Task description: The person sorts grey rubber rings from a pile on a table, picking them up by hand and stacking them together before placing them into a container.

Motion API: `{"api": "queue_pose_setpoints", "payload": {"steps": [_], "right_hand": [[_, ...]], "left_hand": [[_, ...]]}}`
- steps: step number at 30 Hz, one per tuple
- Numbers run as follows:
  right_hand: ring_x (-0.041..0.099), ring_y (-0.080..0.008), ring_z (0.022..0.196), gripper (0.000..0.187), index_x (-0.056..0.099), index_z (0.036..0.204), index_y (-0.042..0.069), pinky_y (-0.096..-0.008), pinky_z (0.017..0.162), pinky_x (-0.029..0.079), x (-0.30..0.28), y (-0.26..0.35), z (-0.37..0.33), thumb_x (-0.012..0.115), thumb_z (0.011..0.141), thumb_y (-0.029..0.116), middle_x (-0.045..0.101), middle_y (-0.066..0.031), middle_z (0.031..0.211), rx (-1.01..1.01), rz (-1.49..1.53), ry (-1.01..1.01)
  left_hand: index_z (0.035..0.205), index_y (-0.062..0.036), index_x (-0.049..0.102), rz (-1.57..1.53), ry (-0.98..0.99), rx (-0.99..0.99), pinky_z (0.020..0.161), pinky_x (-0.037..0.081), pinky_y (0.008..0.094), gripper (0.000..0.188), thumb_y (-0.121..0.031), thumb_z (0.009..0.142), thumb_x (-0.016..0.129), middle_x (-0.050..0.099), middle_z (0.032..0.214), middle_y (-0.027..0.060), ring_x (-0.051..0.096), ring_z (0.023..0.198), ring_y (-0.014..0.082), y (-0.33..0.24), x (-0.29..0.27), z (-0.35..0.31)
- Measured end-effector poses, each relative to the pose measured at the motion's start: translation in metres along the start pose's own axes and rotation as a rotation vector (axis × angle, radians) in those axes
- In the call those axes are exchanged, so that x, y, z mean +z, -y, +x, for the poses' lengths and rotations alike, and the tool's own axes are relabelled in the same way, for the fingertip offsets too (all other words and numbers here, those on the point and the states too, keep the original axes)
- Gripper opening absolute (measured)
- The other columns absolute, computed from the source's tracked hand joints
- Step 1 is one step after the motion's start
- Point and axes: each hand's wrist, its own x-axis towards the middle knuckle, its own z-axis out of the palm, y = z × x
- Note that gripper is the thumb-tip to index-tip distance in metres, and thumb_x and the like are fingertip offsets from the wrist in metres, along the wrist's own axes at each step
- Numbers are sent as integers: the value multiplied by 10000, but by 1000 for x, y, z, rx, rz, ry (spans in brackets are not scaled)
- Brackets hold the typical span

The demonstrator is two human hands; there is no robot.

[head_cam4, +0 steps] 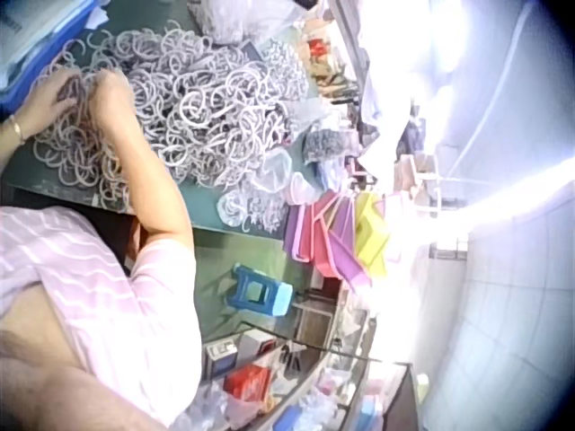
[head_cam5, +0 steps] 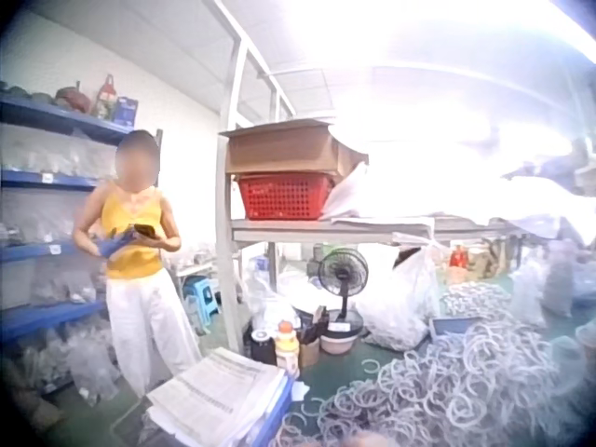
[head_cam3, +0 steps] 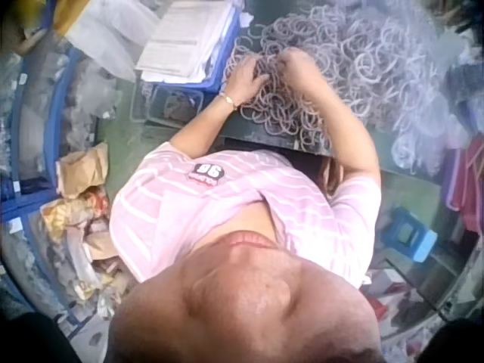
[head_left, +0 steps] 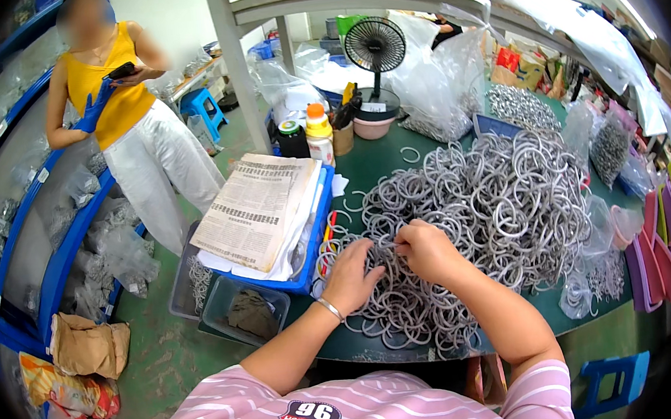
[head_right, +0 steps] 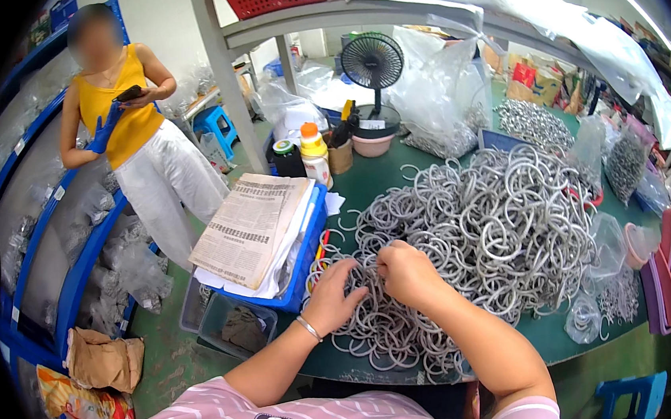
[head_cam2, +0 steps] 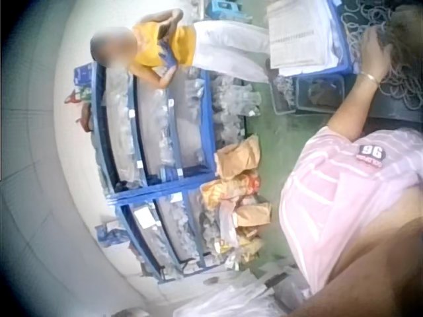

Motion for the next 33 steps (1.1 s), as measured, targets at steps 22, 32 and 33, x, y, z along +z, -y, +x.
{"api": "queue_pose_setpoints", "payload": {"steps": [22,32,33], "right_hand": [[558,-358,676,63,563,770,18,-422,580,466,-33,30,-47,622,764,37,518,-144,761,-76,-45,-87],[568,-343,717,92,534,776,52,-442,580,461,-6,9,-14,583,705,23,529,-121,742,-175,-215,-105],[567,-354,709,81,534,788,51,-448,582,459,-3,3,-10,577,722,29,533,-130,753,-135,-199,-112]], "left_hand": [[844,-34,553,-63,-175,470,741,450,384,144,-61,736,645,563,871,109,549,830,311,-33,1,9],[1086,15,492,17,-23,-27,862,411,404,470,-299,779,660,548,1032,208,512,994,367,-7,14,5],[1028,16,520,32,23,-2,826,419,408,437,-309,772,664,562,963,199,526,946,362,-6,14,7]]}}
